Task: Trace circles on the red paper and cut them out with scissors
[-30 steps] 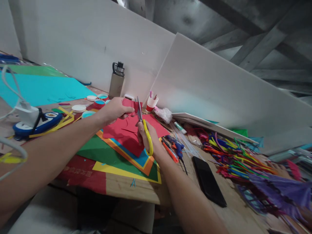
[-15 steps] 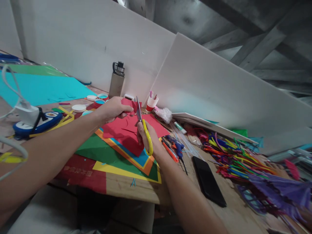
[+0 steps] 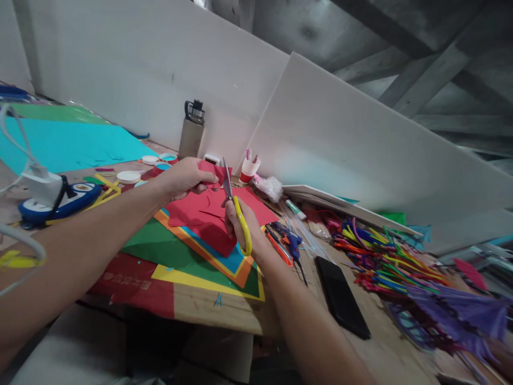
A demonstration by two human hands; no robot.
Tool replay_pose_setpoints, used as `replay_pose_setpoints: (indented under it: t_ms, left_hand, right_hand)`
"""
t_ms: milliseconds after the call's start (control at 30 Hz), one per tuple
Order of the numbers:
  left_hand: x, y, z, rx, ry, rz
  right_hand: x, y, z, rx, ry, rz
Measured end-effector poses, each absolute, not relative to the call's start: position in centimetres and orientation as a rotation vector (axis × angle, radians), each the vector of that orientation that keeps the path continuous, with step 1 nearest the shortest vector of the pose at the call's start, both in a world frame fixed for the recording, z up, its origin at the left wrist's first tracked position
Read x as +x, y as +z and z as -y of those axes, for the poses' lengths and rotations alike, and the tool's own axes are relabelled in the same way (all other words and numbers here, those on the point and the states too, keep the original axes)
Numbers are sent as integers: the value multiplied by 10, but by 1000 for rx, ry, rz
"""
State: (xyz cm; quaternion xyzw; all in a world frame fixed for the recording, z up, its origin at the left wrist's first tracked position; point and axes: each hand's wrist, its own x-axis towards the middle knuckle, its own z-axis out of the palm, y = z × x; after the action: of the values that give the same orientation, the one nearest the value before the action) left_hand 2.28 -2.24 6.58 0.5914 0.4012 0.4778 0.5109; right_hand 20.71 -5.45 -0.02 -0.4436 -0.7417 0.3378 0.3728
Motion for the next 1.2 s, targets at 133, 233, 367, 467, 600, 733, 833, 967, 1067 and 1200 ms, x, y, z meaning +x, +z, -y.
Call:
replay_pose_setpoints:
  t_ms: [133, 233, 367, 467, 600, 733, 833, 967, 1067, 1200]
  left_hand:
    - [22, 67, 23, 1449, 1133, -990]
    - [21, 67, 22, 1458, 1134, -986]
    - [23, 68, 24, 1426, 1168, -992]
    - [24, 69, 24, 1401, 1180, -998]
    - [22, 69, 23, 1403, 1171, -969]
    - [19, 68, 23, 1433, 1152, -970]
    - [17, 68, 22, 1460, 1129, -976]
    - [13, 70, 20, 1488, 1072, -963]
    - [9, 71, 18, 1505, 1027, -953]
    - [9, 65, 14, 1452, 1080, -924]
  right_hand:
    - [205, 2, 57, -1142, 907, 1851]
    - [204, 3, 60, -1135, 964, 1817]
    - [204, 3, 60, -1127, 969, 1802]
    - [204, 2, 60, -1126, 970, 1795]
    - [205, 1, 59, -1129, 970, 1784]
    - [205, -1, 59, -1112, 962, 1784]
    - [205, -2, 58, -1096, 966, 1783]
    - [204, -4, 57, -1092, 967, 1782]
    - [204, -5, 56, -1107, 980, 1765]
    - [201, -4, 58, -1116, 1012, 1724]
